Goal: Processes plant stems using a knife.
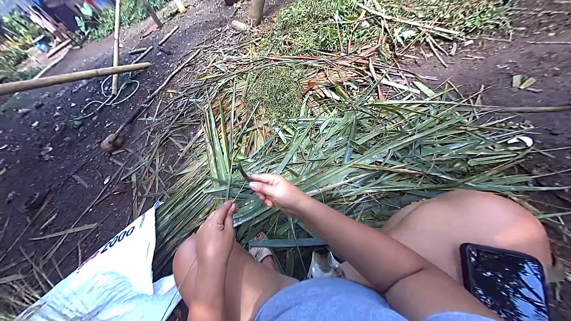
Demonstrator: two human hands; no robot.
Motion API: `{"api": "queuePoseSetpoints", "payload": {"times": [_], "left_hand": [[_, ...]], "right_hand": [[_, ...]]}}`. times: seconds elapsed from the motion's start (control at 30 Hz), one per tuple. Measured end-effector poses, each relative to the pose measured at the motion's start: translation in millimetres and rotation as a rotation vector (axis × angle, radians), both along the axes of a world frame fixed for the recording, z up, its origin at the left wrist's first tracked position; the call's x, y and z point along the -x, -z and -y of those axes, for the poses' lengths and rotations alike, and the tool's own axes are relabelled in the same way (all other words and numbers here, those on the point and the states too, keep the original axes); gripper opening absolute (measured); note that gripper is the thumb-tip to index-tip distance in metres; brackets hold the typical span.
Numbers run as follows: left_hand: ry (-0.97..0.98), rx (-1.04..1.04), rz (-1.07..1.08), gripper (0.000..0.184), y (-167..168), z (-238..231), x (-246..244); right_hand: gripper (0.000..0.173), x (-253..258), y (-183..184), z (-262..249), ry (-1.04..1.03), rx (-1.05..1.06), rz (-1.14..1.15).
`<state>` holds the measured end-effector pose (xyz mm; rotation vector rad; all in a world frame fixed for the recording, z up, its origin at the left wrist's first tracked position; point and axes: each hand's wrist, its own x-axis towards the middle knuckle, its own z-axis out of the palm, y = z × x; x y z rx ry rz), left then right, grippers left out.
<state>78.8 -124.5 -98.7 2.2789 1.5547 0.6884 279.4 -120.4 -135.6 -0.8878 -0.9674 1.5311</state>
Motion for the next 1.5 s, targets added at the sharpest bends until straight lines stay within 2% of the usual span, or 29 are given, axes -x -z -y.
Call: {"api": "queuePoseSetpoints", "payload": {"times": [0.2,0.27,0.4,0.47,0.73,0.97,1.23,1.4,1.5], "left_hand": [[0.012,-0.032,-0.002,0.026,-4,2,23],[0.012,-0.056,-0.011,0.027,-4,4,24],[0.001,-0.083,-0.027,0.028,-2,6,17],[0.001,-0.089,-0.027,0.027,-1,6,16],[0.058,-0.091,-0.031,0.029,2,2,50],[0.052,-0.147,-0.091,0.03,-5,-17,108],[-0.088,-0.124,-0.075,0.034,-28,-33,193],[-0.222,-0.163,-0.023,0.039,-40,-52,261],[-0.284,-0.33,0.088,0.04,-58,-57,249]], "right_hand": [[0.033,-40,-9,-13,0.154,0.087,-0.057],[0.032,-35,-7,-12,0.119,0.077,-0.078],[0.03,-5,-2,-3,-0.091,0.034,-0.062],[0.03,0,-2,-2,-0.083,0.046,-0.075],[0.031,-69,-6,-13,0.248,0.064,-0.178],[0.03,-121,-10,-12,0.481,0.084,-0.278],[0.028,-174,1,-7,0.765,0.102,-0.395],[0.024,-210,13,2,1.01,0.101,-0.593],[0.019,-218,23,6,1.17,0.092,-0.648]]}}
